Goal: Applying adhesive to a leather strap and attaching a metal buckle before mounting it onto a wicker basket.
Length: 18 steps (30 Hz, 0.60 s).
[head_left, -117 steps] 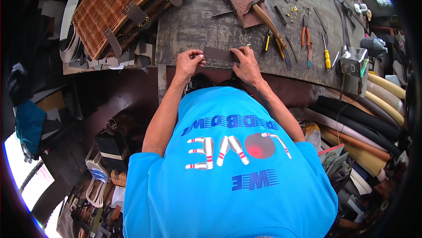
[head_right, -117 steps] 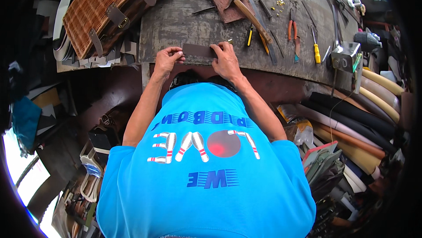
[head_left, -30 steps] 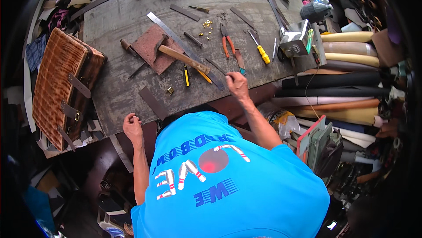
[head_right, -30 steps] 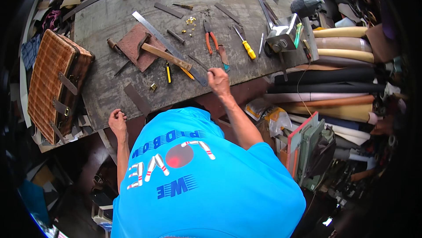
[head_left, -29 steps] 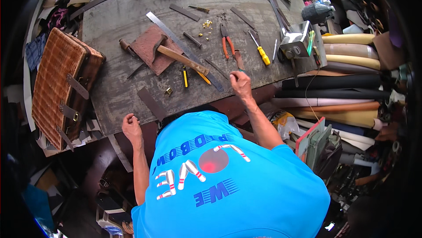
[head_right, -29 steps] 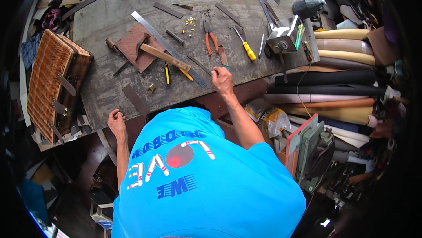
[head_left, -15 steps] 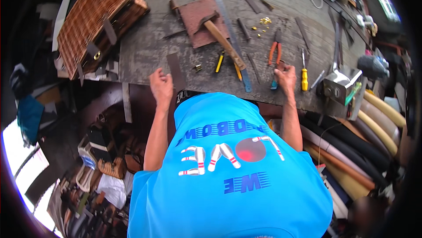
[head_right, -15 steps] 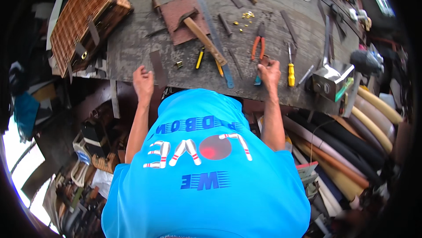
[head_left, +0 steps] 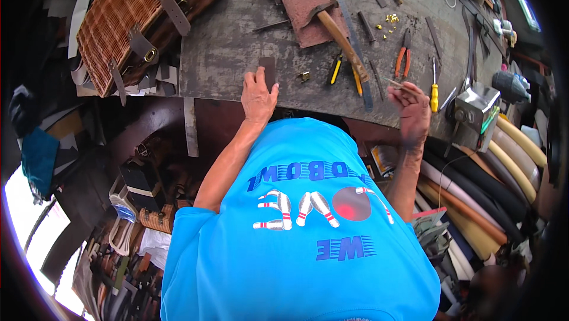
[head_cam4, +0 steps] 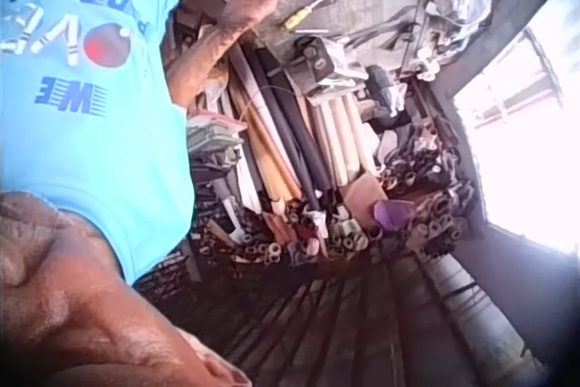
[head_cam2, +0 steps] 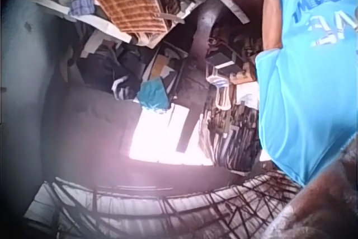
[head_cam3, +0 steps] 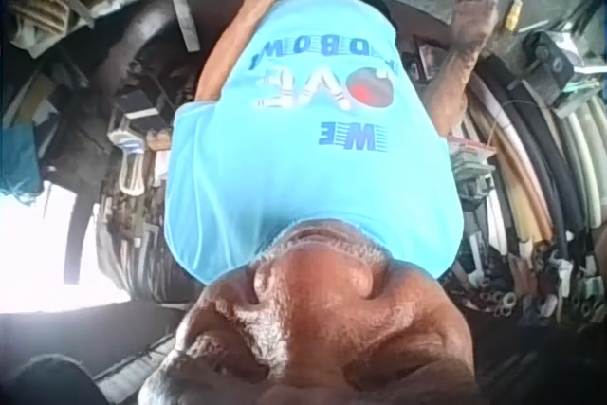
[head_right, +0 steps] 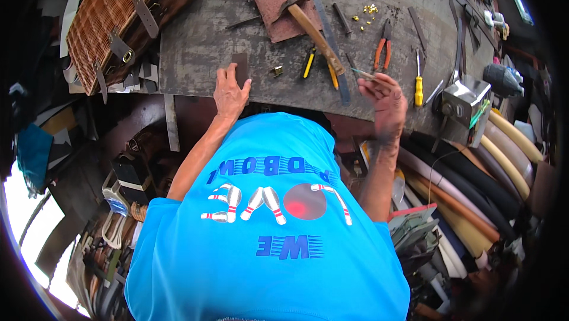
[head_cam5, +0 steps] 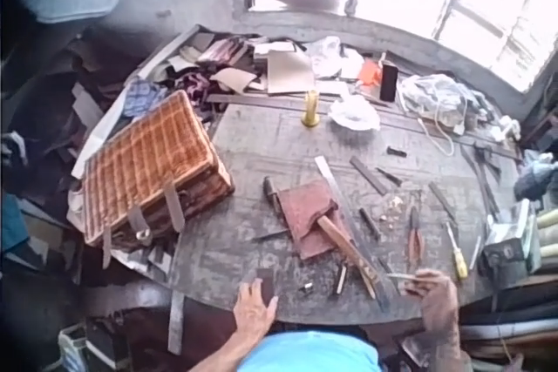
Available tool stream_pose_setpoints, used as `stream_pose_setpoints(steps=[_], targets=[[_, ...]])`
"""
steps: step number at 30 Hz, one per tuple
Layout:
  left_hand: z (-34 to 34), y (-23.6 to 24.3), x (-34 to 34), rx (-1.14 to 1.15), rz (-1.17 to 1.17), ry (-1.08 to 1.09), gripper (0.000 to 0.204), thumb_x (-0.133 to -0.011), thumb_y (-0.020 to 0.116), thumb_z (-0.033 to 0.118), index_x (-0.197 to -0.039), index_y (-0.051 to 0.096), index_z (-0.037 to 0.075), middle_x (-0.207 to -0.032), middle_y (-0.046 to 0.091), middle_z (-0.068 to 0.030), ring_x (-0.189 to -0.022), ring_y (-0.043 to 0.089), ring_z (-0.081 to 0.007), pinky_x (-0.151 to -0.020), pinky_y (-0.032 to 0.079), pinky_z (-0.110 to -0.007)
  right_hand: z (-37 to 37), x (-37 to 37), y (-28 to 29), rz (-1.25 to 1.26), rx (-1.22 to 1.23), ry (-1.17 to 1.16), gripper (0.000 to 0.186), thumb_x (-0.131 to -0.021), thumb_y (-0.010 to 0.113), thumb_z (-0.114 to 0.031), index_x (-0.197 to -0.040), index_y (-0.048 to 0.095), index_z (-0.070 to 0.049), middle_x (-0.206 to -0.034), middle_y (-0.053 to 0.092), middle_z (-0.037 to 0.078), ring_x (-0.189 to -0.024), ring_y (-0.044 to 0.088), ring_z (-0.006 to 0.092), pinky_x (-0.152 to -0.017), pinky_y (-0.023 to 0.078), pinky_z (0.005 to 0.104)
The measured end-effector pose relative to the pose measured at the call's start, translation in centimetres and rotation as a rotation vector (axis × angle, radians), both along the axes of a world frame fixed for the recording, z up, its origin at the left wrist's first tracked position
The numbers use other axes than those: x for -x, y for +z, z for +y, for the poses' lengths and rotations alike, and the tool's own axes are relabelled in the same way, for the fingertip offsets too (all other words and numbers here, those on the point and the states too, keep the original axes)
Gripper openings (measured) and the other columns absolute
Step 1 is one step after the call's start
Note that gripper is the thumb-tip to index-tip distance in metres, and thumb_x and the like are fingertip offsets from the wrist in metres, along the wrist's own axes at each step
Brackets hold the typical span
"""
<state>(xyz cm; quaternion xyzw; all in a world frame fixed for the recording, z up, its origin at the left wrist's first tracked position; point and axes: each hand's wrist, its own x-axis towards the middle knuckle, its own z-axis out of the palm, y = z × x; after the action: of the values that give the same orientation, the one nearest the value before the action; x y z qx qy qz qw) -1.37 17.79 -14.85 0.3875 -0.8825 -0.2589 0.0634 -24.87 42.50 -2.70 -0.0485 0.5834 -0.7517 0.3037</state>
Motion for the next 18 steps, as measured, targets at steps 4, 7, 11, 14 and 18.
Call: stream_pose_setpoints(steps=[4, 7, 11, 14, 18], targets=[[-2.1, -0.8, -2.2, -0.01, 0.059, -0.16, 0.061, -0.08, 0.079, 0.022, -0.129, 0.052, -0.002, -0.106, 0.048, -0.0154, -0.095, 0.057, -0.0334, -0.077, 0.052, -0.04, -4.7, -7.0, -1.6, -0.178, -0.077, 0.09, 0.034, -0.103, 0.052, -0.028, -0.116, 0.057, 0.004, -0.109, 0.065, 0.021, -0.094, 0.07, 0.0307, -0.082, 0.06, 0.0386], [-3.0, -0.8, -3.0, -0.042, 0.144, -0.276, 0.061, -0.08, 0.079, 0.022, -0.129, 0.052, -0.002, -0.106, 0.048, -0.0155, -0.095, 0.058, -0.0337, -0.077, 0.052, -0.039, -8.3, -12.1, -3.0, -0.362, -0.261, 0.136, 0.024, -0.098, 0.06, -0.009, -0.119, 0.054, 0.001, -0.104, 0.066, 0.015, -0.093, 0.07, 0.0228, -0.078, 0.061, 0.0311], [-3.8, -1.3, -4.3, 0.007, 0.217, -0.375, 0.047, -0.083, 0.072, 0.015, -0.124, 0.056, -0.002, -0.112, 0.051, -0.0165, -0.1, 0.057, -0.0333, -0.082, 0.051, -0.041, -11.5, -17.2, -5.5, -0.24, -0.375, 0.106, 0.043, -0.099, 0.056, -0.007, -0.138, 0.042, 0.003, -0.105, 0.065, 0.013, -0.09, 0.07, 0.019, -0.075, 0.059, 0.028], [-4.8, -1.7, -4.5, 0.107, 0.228, -0.51, 0.041, -0.084, 0.069, 0.011, -0.122, 0.059, 0.0, -0.12, 0.054, -0.0141, -0.111, 0.054, -0.0327, -0.089, 0.048, -0.043, -12.4, -19.0, -8.0, -0.082, -0.535, 0.103, 0.031, -0.099, 0.053, -0.006, -0.128, 0.051, 0.005, -0.099, 0.067, 0.013, -0.078, 0.07, 0.0163, -0.067, 0.058, 0.027], [-6.1, -3.5, -4.3, 0.188, 0.28, -0.625, 0.04, -0.083, 0.068, 0.012, -0.121, 0.06, 0.004, -0.128, 0.055, -0.0095, -0.123, 0.049, -0.0299, -0.095, 0.043, -0.044, -12.5, -20.0, -9.6, 0.077, -0.665, 0.211, 0.023, -0.098, 0.052, -0.006, -0.118, 0.053, 0.003, -0.09, 0.067, 0.014, -0.07, 0.069, 0.0168, -0.06, 0.056, 0.029]])
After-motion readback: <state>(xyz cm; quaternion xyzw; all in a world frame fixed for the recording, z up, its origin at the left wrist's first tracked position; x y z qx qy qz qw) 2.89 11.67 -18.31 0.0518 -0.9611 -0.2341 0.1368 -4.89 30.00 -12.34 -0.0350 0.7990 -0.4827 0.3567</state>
